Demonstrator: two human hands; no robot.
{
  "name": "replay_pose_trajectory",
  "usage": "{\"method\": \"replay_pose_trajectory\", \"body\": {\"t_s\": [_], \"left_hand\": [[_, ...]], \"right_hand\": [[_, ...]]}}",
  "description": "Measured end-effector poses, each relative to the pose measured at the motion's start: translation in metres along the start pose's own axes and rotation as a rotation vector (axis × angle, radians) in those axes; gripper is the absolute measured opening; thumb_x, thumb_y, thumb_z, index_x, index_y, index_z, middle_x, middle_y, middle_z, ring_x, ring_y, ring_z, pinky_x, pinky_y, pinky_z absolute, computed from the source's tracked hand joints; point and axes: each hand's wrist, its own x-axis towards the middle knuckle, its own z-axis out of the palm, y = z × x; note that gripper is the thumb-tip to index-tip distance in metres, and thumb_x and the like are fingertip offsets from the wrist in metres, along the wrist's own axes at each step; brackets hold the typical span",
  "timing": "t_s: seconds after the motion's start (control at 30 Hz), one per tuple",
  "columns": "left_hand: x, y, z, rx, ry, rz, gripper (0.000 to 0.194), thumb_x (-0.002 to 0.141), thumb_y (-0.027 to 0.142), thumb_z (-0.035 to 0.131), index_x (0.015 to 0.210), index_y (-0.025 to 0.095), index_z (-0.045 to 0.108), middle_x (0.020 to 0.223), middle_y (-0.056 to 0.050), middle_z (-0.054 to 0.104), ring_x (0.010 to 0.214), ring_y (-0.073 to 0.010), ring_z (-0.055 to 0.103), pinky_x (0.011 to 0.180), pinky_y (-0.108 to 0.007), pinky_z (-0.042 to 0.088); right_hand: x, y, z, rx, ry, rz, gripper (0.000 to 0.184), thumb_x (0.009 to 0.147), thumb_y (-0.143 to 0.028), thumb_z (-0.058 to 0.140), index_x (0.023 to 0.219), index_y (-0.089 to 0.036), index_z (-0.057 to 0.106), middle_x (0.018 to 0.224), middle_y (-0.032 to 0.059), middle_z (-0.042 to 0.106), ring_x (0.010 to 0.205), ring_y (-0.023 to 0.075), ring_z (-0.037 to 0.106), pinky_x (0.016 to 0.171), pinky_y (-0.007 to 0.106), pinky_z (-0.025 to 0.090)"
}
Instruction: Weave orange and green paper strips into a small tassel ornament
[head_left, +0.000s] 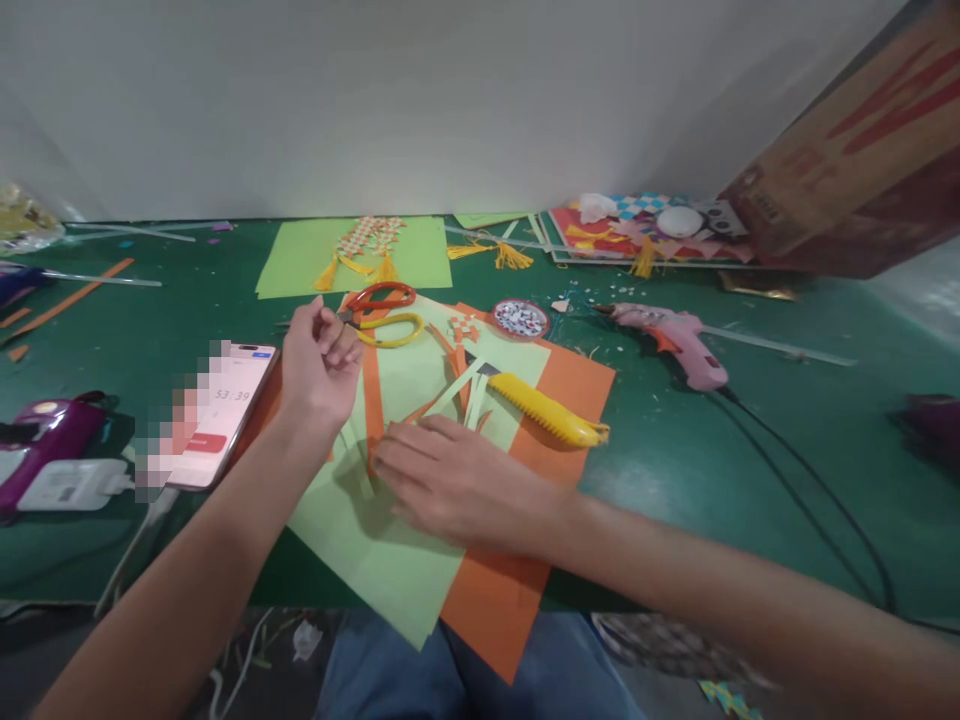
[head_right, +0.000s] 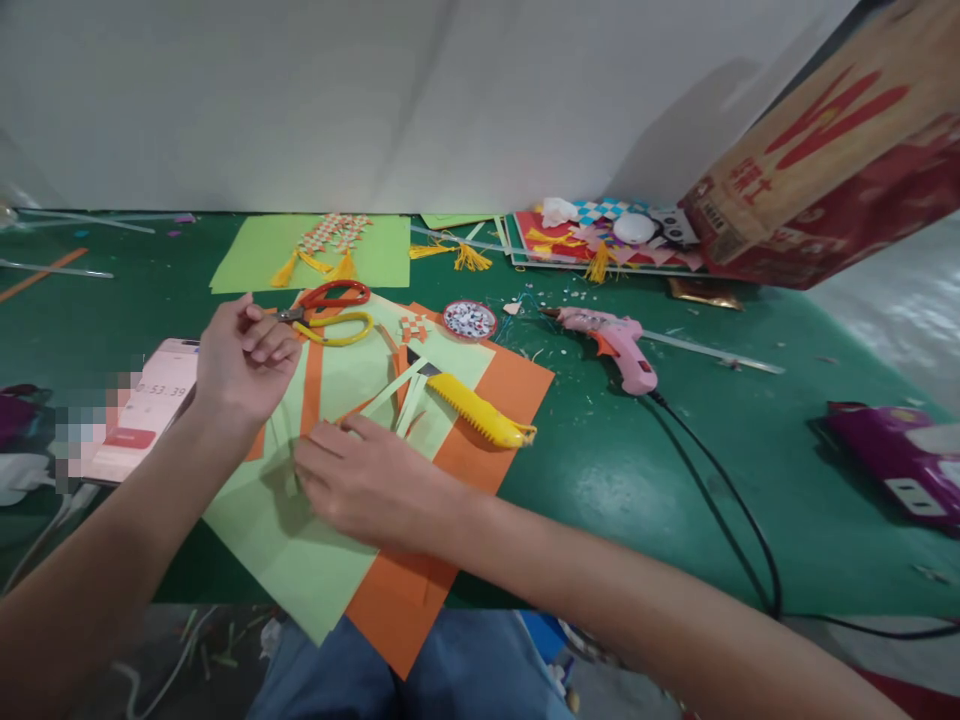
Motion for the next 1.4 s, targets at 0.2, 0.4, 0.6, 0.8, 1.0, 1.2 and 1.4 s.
{"method": "replay_pose_trajectory", "body": {"t_s": [0.2, 0.4, 0.6, 0.8, 1.0, 1.2, 1.4], "left_hand": [[0.001, -0.002, -0.003, -0.018, 0.001, -0.023, 0.042, 0.095, 0.017, 0.036, 0.054, 0.017, 0.038, 0.035, 0.01, 0.023, 0.028, -0.0019, 0.024, 0.035, -0.016, 0.023], [0.001, -0.003, -0.004, -0.02, 0.002, -0.028, 0.041, 0.095, 0.017, 0.037, 0.054, 0.017, 0.038, 0.036, 0.01, 0.023, 0.028, -0.0021, 0.024, 0.035, -0.015, 0.024], [0.001, -0.003, -0.004, -0.029, -0.01, -0.014, 0.041, 0.094, 0.015, 0.037, 0.053, 0.016, 0.039, 0.035, 0.01, 0.023, 0.028, -0.0017, 0.024, 0.035, -0.016, 0.024], [0.001, -0.003, -0.004, -0.017, 0.004, -0.018, 0.041, 0.094, 0.015, 0.037, 0.053, 0.016, 0.039, 0.035, 0.01, 0.023, 0.029, -0.002, 0.023, 0.035, -0.016, 0.023], [0.004, -0.001, -0.003, 0.036, 0.008, 0.055, 0.042, 0.093, 0.016, 0.039, 0.051, 0.016, 0.039, 0.037, 0.01, 0.022, 0.029, -0.0024, 0.021, 0.036, -0.017, 0.023], [0.006, 0.011, 0.0, 0.128, 0.02, 0.25, 0.042, 0.092, 0.015, 0.038, 0.049, 0.017, 0.037, 0.038, 0.009, 0.02, 0.032, -0.0032, 0.021, 0.038, -0.018, 0.021], [0.01, 0.011, -0.003, 0.125, 0.041, 0.238, 0.039, 0.09, 0.012, 0.041, 0.052, 0.018, 0.036, 0.039, 0.009, 0.02, 0.033, -0.0042, 0.019, 0.038, -0.019, 0.02]], "right_hand": [[0.021, -0.005, 0.005, -0.018, -0.093, -0.164, 0.031, 0.092, -0.005, 0.039, 0.072, -0.013, 0.061, 0.073, 0.0065, 0.057, 0.078, 0.0186, 0.054, 0.059, 0.032, 0.035], [0.025, -0.004, 0.016, -0.035, 0.039, -0.247, 0.033, 0.089, -0.002, 0.039, 0.064, -0.013, 0.059, 0.06, 0.0039, 0.05, 0.065, 0.0167, 0.049, 0.055, 0.032, 0.028], [0.021, -0.011, 0.014, -0.03, 0.073, -0.215, 0.031, 0.087, -0.002, 0.043, 0.063, -0.012, 0.059, 0.059, 0.0039, 0.049, 0.066, 0.0175, 0.049, 0.056, 0.032, 0.027], [0.017, -0.021, 0.009, 0.066, 0.015, -0.112, 0.029, 0.09, -0.005, 0.042, 0.069, -0.013, 0.06, 0.071, 0.007, 0.056, 0.077, 0.0194, 0.052, 0.059, 0.032, 0.033], [0.035, -0.012, 0.024, 0.113, -0.032, 0.14, 0.023, 0.091, -0.015, 0.044, 0.098, -0.007, 0.064, 0.104, 0.0145, 0.064, 0.099, 0.0264, 0.054, 0.078, 0.037, 0.044], [0.05, -0.007, 0.029, 0.144, -0.143, 0.189, 0.03, 0.09, -0.013, 0.043, 0.114, -0.004, 0.059, 0.112, 0.0157, 0.063, 0.105, 0.0268, 0.053, 0.092, 0.04, 0.042], [0.055, -0.003, 0.016, 0.26, -0.216, 0.21, 0.024, 0.086, -0.01, 0.047, 0.102, -0.009, 0.064, 0.104, 0.0138, 0.062, 0.099, 0.0266, 0.051, 0.082, 0.038, 0.045]]}}
